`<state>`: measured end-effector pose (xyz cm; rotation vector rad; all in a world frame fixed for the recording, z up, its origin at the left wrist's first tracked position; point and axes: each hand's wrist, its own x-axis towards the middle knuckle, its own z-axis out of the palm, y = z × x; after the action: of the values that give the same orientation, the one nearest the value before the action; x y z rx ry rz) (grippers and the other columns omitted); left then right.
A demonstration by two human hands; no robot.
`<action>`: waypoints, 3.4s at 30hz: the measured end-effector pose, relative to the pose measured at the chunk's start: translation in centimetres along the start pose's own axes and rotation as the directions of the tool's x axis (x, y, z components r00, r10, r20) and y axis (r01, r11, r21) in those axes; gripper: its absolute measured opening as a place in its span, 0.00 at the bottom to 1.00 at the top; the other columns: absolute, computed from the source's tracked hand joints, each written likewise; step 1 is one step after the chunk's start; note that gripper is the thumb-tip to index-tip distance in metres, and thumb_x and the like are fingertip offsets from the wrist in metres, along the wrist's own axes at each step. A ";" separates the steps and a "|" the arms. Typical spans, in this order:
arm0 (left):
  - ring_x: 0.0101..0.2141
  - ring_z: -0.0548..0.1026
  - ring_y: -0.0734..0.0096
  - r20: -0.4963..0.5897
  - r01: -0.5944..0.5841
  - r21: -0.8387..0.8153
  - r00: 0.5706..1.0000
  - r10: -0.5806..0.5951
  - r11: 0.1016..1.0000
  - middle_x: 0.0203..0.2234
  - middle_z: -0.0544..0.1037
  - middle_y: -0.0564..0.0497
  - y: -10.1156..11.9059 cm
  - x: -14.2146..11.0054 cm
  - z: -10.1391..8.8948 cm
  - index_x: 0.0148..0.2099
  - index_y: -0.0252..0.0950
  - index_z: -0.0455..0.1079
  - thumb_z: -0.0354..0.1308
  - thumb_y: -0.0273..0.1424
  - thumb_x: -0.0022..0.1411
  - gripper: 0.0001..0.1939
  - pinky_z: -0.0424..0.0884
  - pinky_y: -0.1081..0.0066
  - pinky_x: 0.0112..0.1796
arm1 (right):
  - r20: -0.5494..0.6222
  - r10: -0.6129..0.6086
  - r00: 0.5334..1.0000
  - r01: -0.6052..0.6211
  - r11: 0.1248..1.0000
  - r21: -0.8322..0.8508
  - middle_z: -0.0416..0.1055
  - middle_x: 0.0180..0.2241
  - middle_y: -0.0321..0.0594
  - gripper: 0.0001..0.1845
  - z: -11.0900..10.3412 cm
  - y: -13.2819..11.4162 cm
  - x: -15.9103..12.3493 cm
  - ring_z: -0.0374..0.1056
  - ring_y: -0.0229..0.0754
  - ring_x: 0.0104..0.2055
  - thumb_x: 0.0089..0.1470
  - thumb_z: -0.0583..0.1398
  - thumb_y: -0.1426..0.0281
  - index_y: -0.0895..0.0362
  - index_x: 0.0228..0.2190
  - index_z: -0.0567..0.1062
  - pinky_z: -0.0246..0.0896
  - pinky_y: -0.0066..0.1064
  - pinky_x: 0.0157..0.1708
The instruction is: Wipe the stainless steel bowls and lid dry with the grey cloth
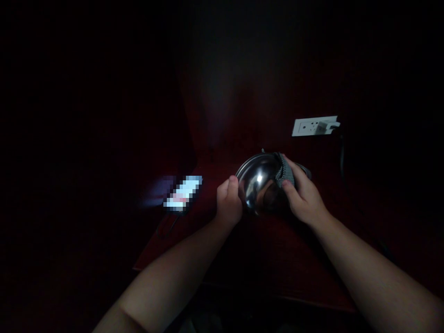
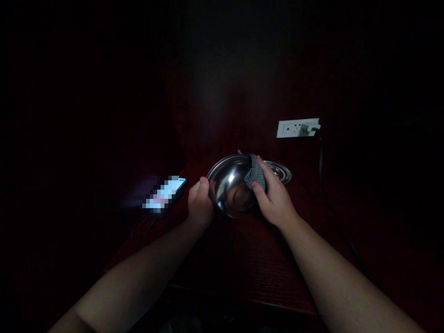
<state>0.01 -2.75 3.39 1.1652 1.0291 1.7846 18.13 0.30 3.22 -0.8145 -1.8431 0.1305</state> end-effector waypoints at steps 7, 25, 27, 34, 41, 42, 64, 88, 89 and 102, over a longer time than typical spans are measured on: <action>0.19 0.58 0.77 0.011 -0.110 0.089 0.994 0.110 0.990 0.17 0.61 0.57 -0.3 -0.5 -0.1 0.22 0.37 0.56 0.45 0.46 0.64 0.22 0.56 0.74 0.22 | -0.025 0.048 0.999 -0.046 0.996 0.070 0.60 0.60 0.45 0.28 0.1 -0.3 0.0 0.56 0.48 0.62 0.59 0.53 0.63 0.53 0.60 0.59 0.49 0.47 0.62; 0.20 0.60 0.75 0.302 -0.411 0.168 0.887 0.350 0.896 0.18 0.62 0.54 -1.4 -1.4 -1.0 0.25 0.37 0.59 0.39 0.43 0.68 0.23 0.54 0.70 0.24 | -0.120 0.064 0.991 -0.051 0.993 0.106 0.65 0.52 0.46 0.33 -0.6 0.2 0.0 0.60 0.53 0.55 0.54 0.53 0.52 0.53 0.57 0.65 0.51 0.52 0.56; 0.20 0.60 0.74 0.308 -0.419 0.158 0.881 0.359 0.894 0.18 0.62 0.54 -1.5 -1.5 -1.0 0.25 0.37 0.59 0.38 0.43 0.68 0.23 0.54 0.70 0.24 | -0.127 0.030 0.991 -0.015 0.993 0.118 0.63 0.54 0.46 0.32 -0.6 0.1 0.0 0.57 0.54 0.58 0.54 0.53 0.51 0.53 0.56 0.66 0.49 0.51 0.58; 0.20 0.59 0.75 0.323 -0.415 0.148 0.878 0.353 0.898 0.18 0.61 0.54 -1.2 -1.5 -0.7 0.26 0.37 0.60 0.38 0.44 0.68 0.23 0.54 0.70 0.23 | -0.038 0.012 0.999 -0.001 0.963 0.270 0.56 0.62 0.43 0.32 -0.1 -0.5 -0.4 0.50 0.53 0.64 0.57 0.53 0.57 0.51 0.61 0.57 0.42 0.51 0.63; 0.21 0.61 0.74 0.333 -0.389 0.107 0.881 0.336 0.915 0.18 0.63 0.54 -0.8 -1.7 -0.6 0.27 0.37 0.61 0.37 0.45 0.67 0.24 0.56 0.70 0.23 | -0.116 -0.082 0.990 0.104 0.975 0.199 0.55 0.62 0.45 0.35 -0.1 -1.4 -0.5 0.50 0.55 0.64 0.55 0.53 0.54 0.54 0.61 0.58 0.44 0.52 0.63; 0.21 0.61 0.74 0.325 -0.373 0.108 0.889 0.322 0.922 0.18 0.63 0.54 -0.8 -1.8 -0.5 0.26 0.37 0.61 0.37 0.46 0.67 0.24 0.56 0.71 0.23 | -0.120 -0.091 0.989 0.113 0.976 0.188 0.55 0.62 0.45 0.35 -0.1 -1.4 -0.5 0.51 0.55 0.64 0.55 0.53 0.53 0.54 0.61 0.58 0.44 0.52 0.62; 0.21 0.59 0.75 0.226 -0.112 0.146 0.971 0.077 0.983 0.18 0.63 0.55 0.2 -2.0 0.4 0.23 0.37 0.57 0.41 0.46 0.65 0.24 0.58 0.72 0.24 | -0.077 -0.263 0.962 0.257 0.963 -0.079 0.60 0.59 0.40 0.27 0.4 -2.2 0.0 0.56 0.54 0.61 0.58 0.49 0.66 0.48 0.59 0.61 0.50 0.56 0.58; 0.22 0.62 0.74 0.178 -0.144 -0.018 0.973 0.145 0.989 0.19 0.65 0.54 -0.5 -2.2 -0.7 0.24 0.37 0.62 0.44 0.50 0.63 0.24 0.61 0.72 0.24 | -0.205 0.243 0.948 -0.168 0.930 0.327 0.70 0.49 0.44 0.26 1.8 0.8 -0.4 0.66 0.49 0.51 0.58 0.48 0.52 0.53 0.50 0.67 0.59 0.47 0.53; 0.23 0.63 0.73 0.221 -0.129 -0.049 0.966 0.137 0.990 0.20 0.67 0.53 -0.4 -2.1 -0.7 0.26 0.37 0.64 0.44 0.49 0.63 0.23 0.63 0.72 0.26 | -0.224 0.233 0.946 -0.158 0.938 0.310 0.70 0.49 0.44 0.26 1.6 0.9 -0.3 0.66 0.49 0.52 0.58 0.48 0.52 0.54 0.50 0.68 0.58 0.48 0.53; 0.26 0.73 0.65 0.733 0.314 -0.038 0.654 -0.187 0.949 0.27 0.76 0.46 1.7 0.9 -2.3 0.35 0.34 0.72 0.58 0.42 0.49 0.17 0.64 0.69 0.25 | -0.053 -0.142 0.988 0.142 0.990 -0.018 0.68 0.50 0.47 0.31 -1.7 -0.4 0.5 0.65 0.52 0.50 0.52 0.56 0.54 0.53 0.55 0.66 0.60 0.49 0.50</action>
<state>-2.64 -3.10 4.61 1.3738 0.5096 0.9920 19.26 -0.20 4.57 -0.6870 -1.8460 0.0049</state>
